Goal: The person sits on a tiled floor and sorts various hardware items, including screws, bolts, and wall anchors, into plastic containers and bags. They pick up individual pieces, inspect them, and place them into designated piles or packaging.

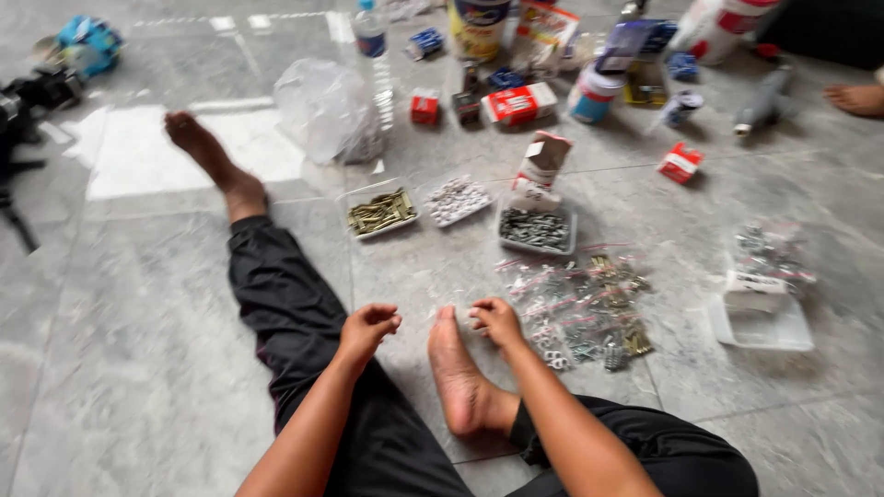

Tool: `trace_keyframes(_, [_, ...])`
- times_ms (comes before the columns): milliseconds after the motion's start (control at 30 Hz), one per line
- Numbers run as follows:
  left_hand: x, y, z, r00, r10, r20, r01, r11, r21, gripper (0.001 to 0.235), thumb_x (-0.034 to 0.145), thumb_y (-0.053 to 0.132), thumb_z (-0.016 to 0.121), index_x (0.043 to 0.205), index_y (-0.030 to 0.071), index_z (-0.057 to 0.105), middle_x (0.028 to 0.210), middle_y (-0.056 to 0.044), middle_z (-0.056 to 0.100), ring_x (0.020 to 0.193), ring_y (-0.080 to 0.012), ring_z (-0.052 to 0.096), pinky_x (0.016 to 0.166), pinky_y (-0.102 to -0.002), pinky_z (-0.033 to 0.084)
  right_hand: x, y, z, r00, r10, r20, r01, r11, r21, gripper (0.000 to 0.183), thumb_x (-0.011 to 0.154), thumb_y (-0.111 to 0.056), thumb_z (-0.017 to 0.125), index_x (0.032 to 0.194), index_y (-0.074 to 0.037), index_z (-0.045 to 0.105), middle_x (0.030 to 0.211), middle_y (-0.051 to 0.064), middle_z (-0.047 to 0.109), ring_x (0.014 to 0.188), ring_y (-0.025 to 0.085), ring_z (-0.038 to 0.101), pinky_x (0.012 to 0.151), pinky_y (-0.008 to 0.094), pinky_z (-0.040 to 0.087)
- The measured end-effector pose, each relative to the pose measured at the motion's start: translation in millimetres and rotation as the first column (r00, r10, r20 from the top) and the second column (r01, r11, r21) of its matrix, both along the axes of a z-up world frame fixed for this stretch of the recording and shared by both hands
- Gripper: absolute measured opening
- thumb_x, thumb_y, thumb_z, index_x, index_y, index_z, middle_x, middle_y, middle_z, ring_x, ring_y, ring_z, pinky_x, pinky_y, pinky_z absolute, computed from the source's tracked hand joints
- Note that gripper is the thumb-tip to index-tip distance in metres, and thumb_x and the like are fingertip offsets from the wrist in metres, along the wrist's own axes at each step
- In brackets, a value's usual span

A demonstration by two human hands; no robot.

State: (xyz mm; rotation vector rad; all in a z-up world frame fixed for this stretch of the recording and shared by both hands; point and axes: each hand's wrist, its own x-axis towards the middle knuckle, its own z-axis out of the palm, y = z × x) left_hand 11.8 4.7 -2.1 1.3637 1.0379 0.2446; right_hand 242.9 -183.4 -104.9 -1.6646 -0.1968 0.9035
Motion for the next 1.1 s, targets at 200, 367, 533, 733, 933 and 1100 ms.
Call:
trace_keyframes(200, [32, 40, -23, 0.992, -0.121, -0.039, 0.126, 0.967, 0.22, 0.032, 0.079, 0.014, 0.08, 0.111, 0.013, 0.076, 0.098, -0.008, 0.079, 0.081, -0.0176, 0.075, 0.077, -0.031, 0.054, -9, -45, 40, 0.943, 0.325, 0.067, -0.318, 0.942, -0.104, 0.019, 0.087, -0.013, 0.072, 0.101, -0.001, 0.072, 0.079, 0.016, 0.074, 0.063, 0.021, 0.071, 0.047, 0.025, 0.049])
trace_keyframes(367, [80, 88, 34, 0.944, -0.196, -0.267, 0.3, 0.849, 0.436, 0.025, 0.086, 0.024, 0.069, 0.11, 0.023, 0.075, 0.104, 0.003, 0.077, 0.098, -0.021, 0.072, 0.085, -0.039, 0.053, -40, -73, 14, 0.91, 0.414, 0.004, -0.399, 0.879, -0.261, 0.006, 0.086, -0.013, 0.072, 0.085, -0.007, 0.073, 0.066, 0.007, 0.068, 0.058, 0.016, 0.062, 0.052, 0.027, 0.047])
trace_keyframes(533, [130, 136, 10, 0.86, -0.184, -0.475, 0.477, 0.619, 0.624, 0.031, 0.093, 0.02, 0.054, 0.119, 0.017, 0.072, 0.121, -0.012, 0.065, 0.112, -0.0363, 0.061, 0.089, -0.051, 0.05, -51, -60, 69, 0.91, 0.415, 0.005, -0.388, 0.856, -0.342, 0.019, 0.093, -0.02, 0.069, 0.078, -0.011, 0.066, 0.06, 0.004, 0.062, 0.054, 0.013, 0.052, 0.057, 0.028, 0.044])
trace_keyframes(733, [181, 175, -30, 0.691, -0.143, -0.708, 0.721, 0.203, 0.663, 0.033, 0.083, -0.003, 0.058, 0.107, 0.018, 0.07, 0.109, -0.006, 0.062, 0.103, -0.0315, 0.058, 0.089, -0.044, 0.049, -47, -44, 77, 0.842, 0.507, 0.186, -0.356, 0.779, -0.517, 0.021, 0.086, -0.027, 0.069, 0.068, -0.016, 0.07, 0.062, -0.002, 0.071, 0.062, 0.01, 0.063, 0.065, 0.029, 0.047])
trace_keyframes(933, [210, 211, -86, 0.572, -0.077, -0.816, 0.82, 0.056, 0.569, 0.028, 0.092, 0.012, 0.053, 0.101, 0.024, 0.076, 0.109, -0.004, 0.065, 0.1, -0.0309, 0.061, 0.083, -0.042, 0.049, -40, -34, 92, 0.905, 0.423, 0.038, -0.362, 0.814, -0.454, 0.027, 0.09, -0.021, 0.069, 0.066, -0.012, 0.065, 0.045, 0.003, 0.064, 0.035, 0.011, 0.054, 0.052, 0.025, 0.048])
trace_keyframes(1100, [216, 214, -78, 0.456, -0.034, -0.889, 0.884, 0.13, 0.449, 0.029, 0.094, 0.012, 0.051, 0.11, 0.02, 0.073, 0.111, -0.003, 0.066, 0.107, -0.0271, 0.059, 0.088, -0.038, 0.047, -35, -30, 97, 0.895, 0.446, -0.009, -0.397, 0.787, -0.473, 0.027, 0.091, -0.023, 0.067, 0.067, -0.014, 0.062, 0.045, 0.001, 0.065, 0.033, 0.011, 0.053, 0.052, 0.025, 0.048])
